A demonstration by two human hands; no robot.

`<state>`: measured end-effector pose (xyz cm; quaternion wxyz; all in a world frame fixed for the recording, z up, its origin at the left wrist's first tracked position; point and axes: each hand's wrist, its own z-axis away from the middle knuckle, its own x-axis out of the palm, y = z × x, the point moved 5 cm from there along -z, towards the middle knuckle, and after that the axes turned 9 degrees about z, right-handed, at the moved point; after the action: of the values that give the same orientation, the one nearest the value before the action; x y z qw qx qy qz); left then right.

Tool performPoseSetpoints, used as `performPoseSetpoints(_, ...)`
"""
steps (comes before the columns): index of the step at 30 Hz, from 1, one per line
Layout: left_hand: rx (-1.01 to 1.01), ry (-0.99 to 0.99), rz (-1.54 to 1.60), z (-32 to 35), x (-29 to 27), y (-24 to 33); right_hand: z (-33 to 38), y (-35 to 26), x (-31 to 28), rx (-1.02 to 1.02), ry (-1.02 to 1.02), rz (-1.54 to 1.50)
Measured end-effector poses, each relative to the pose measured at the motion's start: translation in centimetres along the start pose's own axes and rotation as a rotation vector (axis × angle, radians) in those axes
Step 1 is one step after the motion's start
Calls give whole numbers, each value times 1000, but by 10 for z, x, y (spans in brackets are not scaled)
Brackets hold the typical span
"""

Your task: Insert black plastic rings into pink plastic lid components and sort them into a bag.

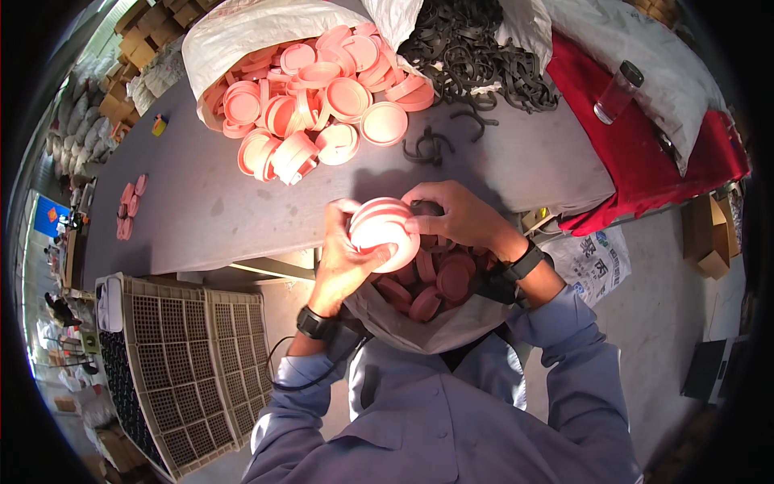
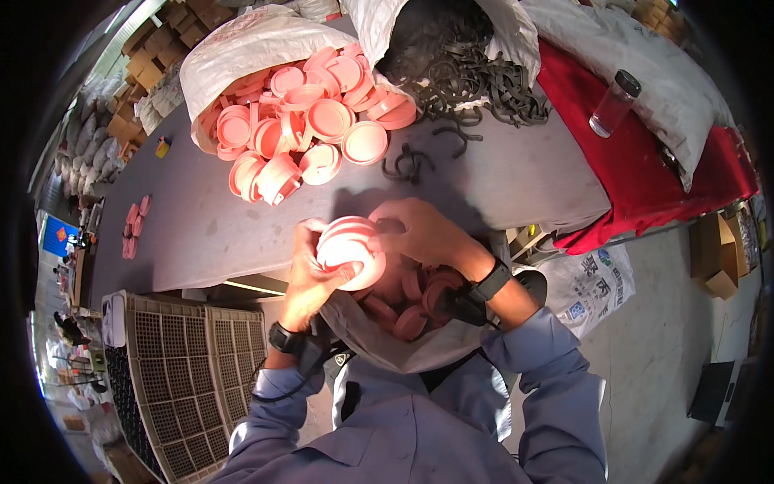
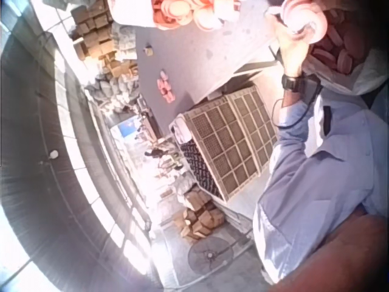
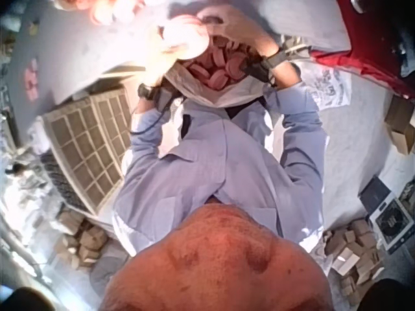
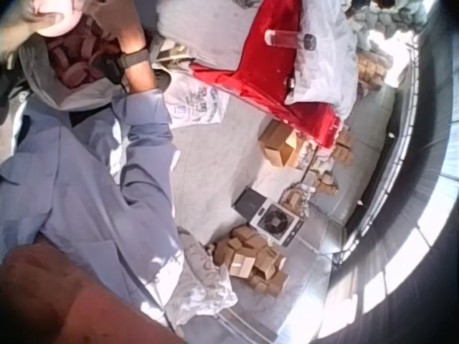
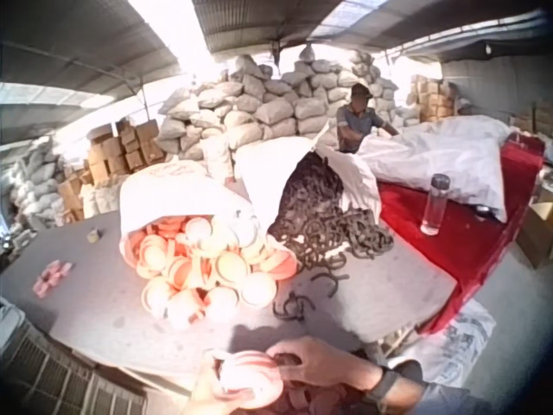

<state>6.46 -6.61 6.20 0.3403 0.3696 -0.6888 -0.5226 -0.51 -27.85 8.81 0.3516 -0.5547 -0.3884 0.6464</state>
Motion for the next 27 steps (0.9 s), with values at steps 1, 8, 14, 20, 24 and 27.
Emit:
performPoseSetpoints(1, -84, -165, -42, -5, 6, 5, -1, 3, 1, 6, -1, -5)
performPoseSetpoints(8, -325, -569, -291, -20, 14, 20, -6, -14, 5, -193, -11, 313)
performPoseSetpoints(14, -334, -352, -14, -17, 37, 16, -3, -6, 0, -145, 248, 191)
performPoseSetpoints(20, -163, -293, -98, -23, 28, 9, 18, -4, -8, -121, 297, 23)
performPoseSetpoints(24, -128, -305, -46, -21, 35, 7, 18, -12, 2, -317, 420, 185)
performPoseSetpoints(27, -130, -271, -25, -20, 39, 8, 16, -8, 4, -394, 457, 295)
